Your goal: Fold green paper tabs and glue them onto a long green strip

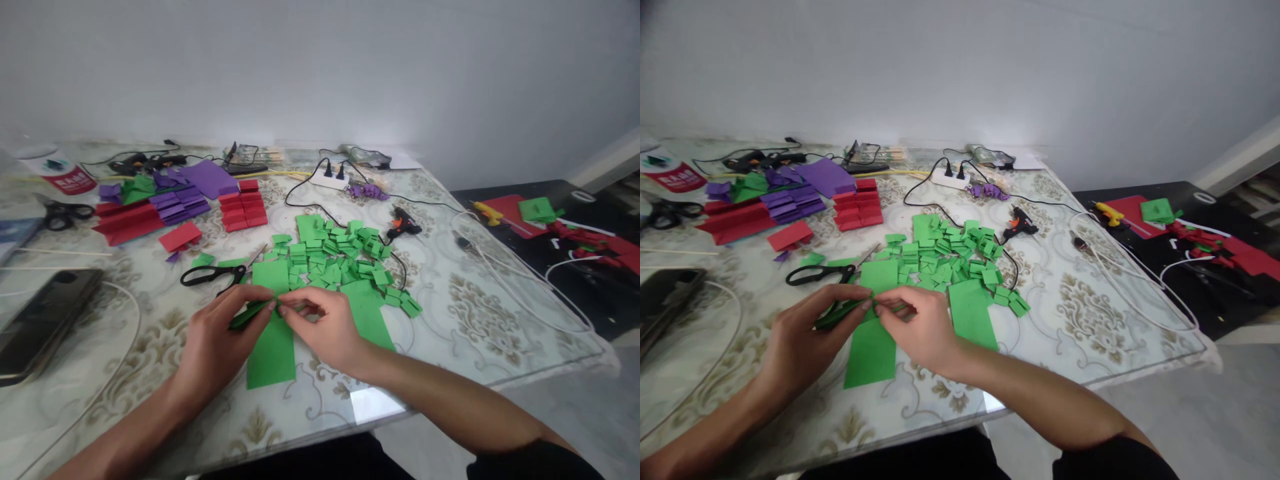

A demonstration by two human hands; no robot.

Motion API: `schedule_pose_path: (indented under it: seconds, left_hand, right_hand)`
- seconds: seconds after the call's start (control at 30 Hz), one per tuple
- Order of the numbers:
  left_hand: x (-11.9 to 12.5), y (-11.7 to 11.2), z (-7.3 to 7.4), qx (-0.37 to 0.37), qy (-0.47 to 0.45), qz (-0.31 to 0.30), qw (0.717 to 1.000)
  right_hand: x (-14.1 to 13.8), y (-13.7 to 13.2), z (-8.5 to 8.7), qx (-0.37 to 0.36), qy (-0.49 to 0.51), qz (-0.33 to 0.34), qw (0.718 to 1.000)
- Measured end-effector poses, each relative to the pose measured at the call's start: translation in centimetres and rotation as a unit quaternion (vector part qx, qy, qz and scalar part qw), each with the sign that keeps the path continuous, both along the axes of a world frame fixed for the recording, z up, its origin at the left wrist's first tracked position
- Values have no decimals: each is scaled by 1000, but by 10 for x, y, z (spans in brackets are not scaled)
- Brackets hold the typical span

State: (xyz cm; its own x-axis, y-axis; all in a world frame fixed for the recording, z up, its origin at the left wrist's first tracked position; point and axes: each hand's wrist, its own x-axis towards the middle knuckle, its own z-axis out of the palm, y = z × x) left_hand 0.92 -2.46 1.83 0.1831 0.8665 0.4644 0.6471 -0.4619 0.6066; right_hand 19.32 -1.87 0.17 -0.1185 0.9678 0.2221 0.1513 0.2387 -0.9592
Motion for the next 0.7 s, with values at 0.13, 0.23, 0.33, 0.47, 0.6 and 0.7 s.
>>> schedule_pose_path:
  seconds: [0.13,0.23,0.33,0.47,0.6,0.7]
  left_hand:
    - [-2,-2,6,-56,3,7,998]
    - [-5,-4,13,-136,-8,-15,991]
    - [-7,-4,20,-187,-32,-48,981]
    - [-9,2,22,-224,-104,-68,967]
    - [-14,11,16,-243,-137,-105,955]
    - [-18,14,14,-206,-96,-183,956]
  right_hand:
    - [1,2,7,41,-36,-18,998]
    - [4,7,11,50,-34,-9,998]
    - [7,11,11,-4,5,6,1000]
    - [8,14,10,-94,43,39,994]
    - [9,15,12,-154,53,85,983]
    - [12,16,14,-194,68,122,971]
